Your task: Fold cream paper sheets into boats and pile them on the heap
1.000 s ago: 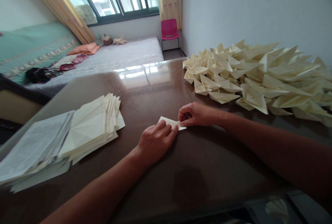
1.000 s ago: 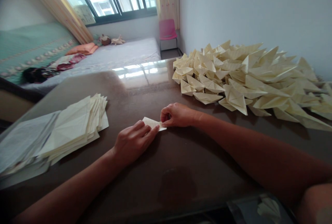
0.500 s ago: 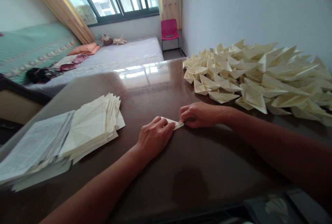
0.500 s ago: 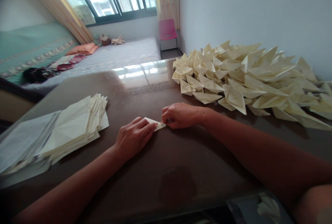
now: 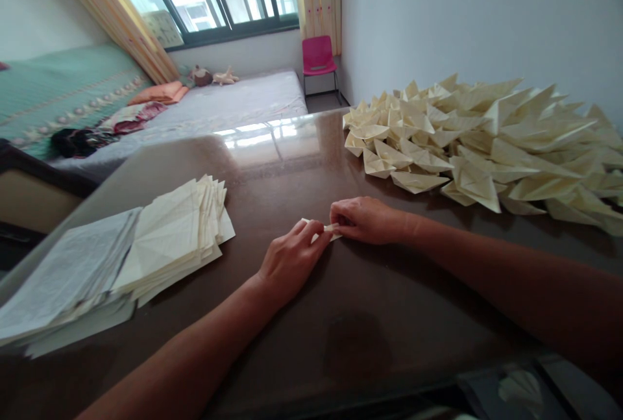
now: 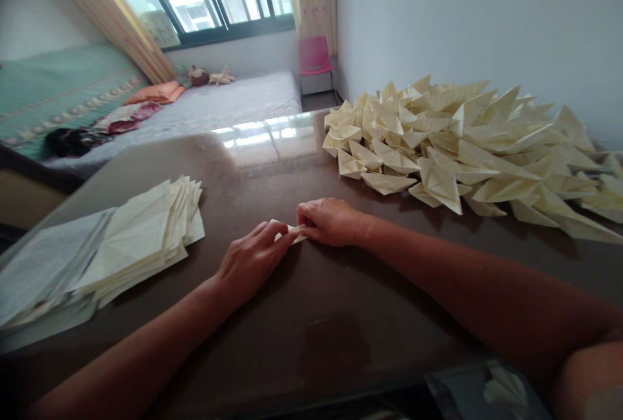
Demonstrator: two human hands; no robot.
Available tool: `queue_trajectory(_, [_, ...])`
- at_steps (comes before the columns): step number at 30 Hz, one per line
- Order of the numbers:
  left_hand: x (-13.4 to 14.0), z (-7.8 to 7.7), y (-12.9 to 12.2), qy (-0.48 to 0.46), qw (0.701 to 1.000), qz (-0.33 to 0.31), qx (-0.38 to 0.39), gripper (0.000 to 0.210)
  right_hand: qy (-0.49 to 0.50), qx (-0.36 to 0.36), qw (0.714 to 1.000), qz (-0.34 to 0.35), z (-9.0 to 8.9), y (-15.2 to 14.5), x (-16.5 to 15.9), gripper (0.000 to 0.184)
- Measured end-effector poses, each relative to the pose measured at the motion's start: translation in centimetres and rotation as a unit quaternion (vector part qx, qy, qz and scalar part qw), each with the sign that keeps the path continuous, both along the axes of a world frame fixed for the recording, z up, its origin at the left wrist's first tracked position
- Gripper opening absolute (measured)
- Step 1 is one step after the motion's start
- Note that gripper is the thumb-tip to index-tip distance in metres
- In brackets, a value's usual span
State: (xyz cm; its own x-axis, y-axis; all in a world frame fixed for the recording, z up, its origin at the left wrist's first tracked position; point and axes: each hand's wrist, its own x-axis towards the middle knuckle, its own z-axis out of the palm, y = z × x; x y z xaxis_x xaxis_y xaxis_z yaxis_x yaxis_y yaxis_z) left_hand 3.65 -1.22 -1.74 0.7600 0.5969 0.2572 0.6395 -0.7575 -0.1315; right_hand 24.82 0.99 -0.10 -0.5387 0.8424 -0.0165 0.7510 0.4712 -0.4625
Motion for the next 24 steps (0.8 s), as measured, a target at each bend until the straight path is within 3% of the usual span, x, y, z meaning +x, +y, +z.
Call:
queue_trajectory(4, [0.0, 0.2, 0.2, 0.013, 0.998, -0.016, -0.052, 0.028, 0.021, -0.001, 1.0, -0.023, -0.3, 0.2, 0.1, 0.02])
queue_trajectory(7, [0.1, 0.7, 0.0, 0.015, 0.997, -0.003, -0.073, 0.029, 0.03, 0.017, 0.999, -0.003, 0.0, 0.1, 0.2, 0.013])
queue_trajectory(11, [0.1, 1.1, -0.2, 0.011, 0.996, 0.008, -0.093, 0.032, -0.064, 0.056, 0.996, 0.04, 1.7, -1.2, 0.0, 0.017])
queue_trajectory(16, [-0.1, 0.4, 0.5, -0.039, 0.993, 0.011, -0.114, 0.031, -0.195, 0.078, 0.976, 0.064, 3.3, -3.6, -1.1, 0.025])
queue_trajectory(20, [-0.1, -0.2, 1.2, -0.054, 0.99, 0.049, -0.118, 0.032, -0.213, 0.081, 0.971, 0.07, 3.3, -3.7, -1.6, 0.025])
queue_trajectory(24, [0.3, 0.3, 1.1, 0.023, 0.993, 0.061, -0.1, 0.033, -0.197, 0.069, 0.977, 0.047, 3.1, -3.0, -1.3, 0.027])
